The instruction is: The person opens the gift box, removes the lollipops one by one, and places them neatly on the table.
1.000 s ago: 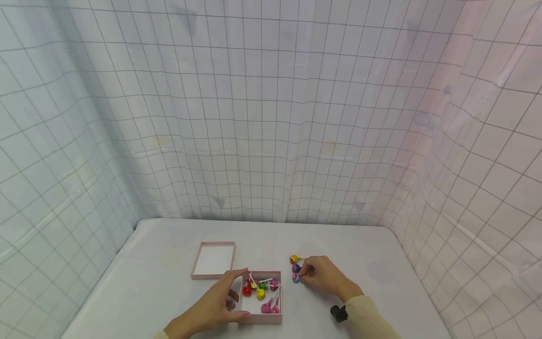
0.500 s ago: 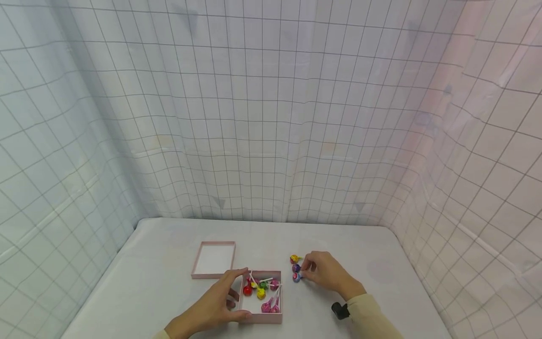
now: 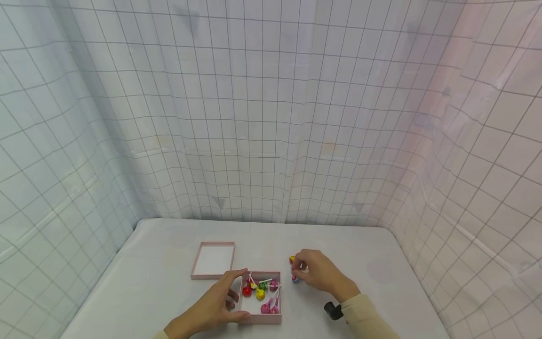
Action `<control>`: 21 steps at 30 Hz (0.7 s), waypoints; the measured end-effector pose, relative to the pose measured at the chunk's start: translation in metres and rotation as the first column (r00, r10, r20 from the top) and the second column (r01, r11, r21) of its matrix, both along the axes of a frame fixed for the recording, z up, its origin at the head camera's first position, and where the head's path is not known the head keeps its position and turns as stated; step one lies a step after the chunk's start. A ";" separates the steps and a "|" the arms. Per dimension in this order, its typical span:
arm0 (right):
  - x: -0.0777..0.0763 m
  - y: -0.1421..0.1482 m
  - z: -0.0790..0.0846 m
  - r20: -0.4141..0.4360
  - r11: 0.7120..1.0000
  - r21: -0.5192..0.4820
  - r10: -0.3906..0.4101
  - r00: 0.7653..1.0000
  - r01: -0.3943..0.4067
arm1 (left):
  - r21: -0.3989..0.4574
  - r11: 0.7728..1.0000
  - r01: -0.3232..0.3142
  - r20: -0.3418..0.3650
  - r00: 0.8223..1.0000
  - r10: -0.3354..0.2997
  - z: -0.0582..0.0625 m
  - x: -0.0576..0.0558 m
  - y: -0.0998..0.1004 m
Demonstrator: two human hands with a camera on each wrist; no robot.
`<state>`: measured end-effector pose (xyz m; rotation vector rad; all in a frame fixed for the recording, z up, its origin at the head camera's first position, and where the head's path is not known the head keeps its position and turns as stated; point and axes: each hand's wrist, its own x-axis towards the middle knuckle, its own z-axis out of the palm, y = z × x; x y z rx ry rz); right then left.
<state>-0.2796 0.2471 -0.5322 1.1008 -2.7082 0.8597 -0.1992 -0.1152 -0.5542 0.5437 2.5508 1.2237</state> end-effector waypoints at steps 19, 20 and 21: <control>0.018 -0.041 0.025 -0.050 0.992 0.076 0.104 0.993 -0.101 | 0.001 1.000 -0.006 0.009 1.000 0.006 -0.001 0.002 0.002; 0.019 -0.043 0.026 -0.052 0.991 0.082 0.111 0.992 -0.107 | 0.004 1.000 -0.006 0.010 1.000 0.006 -0.001 0.002 0.002; 0.020 -0.045 0.028 -0.049 0.990 0.092 0.116 0.992 -0.111 | 0.005 1.000 -0.006 0.011 1.000 0.006 -0.001 0.002 0.002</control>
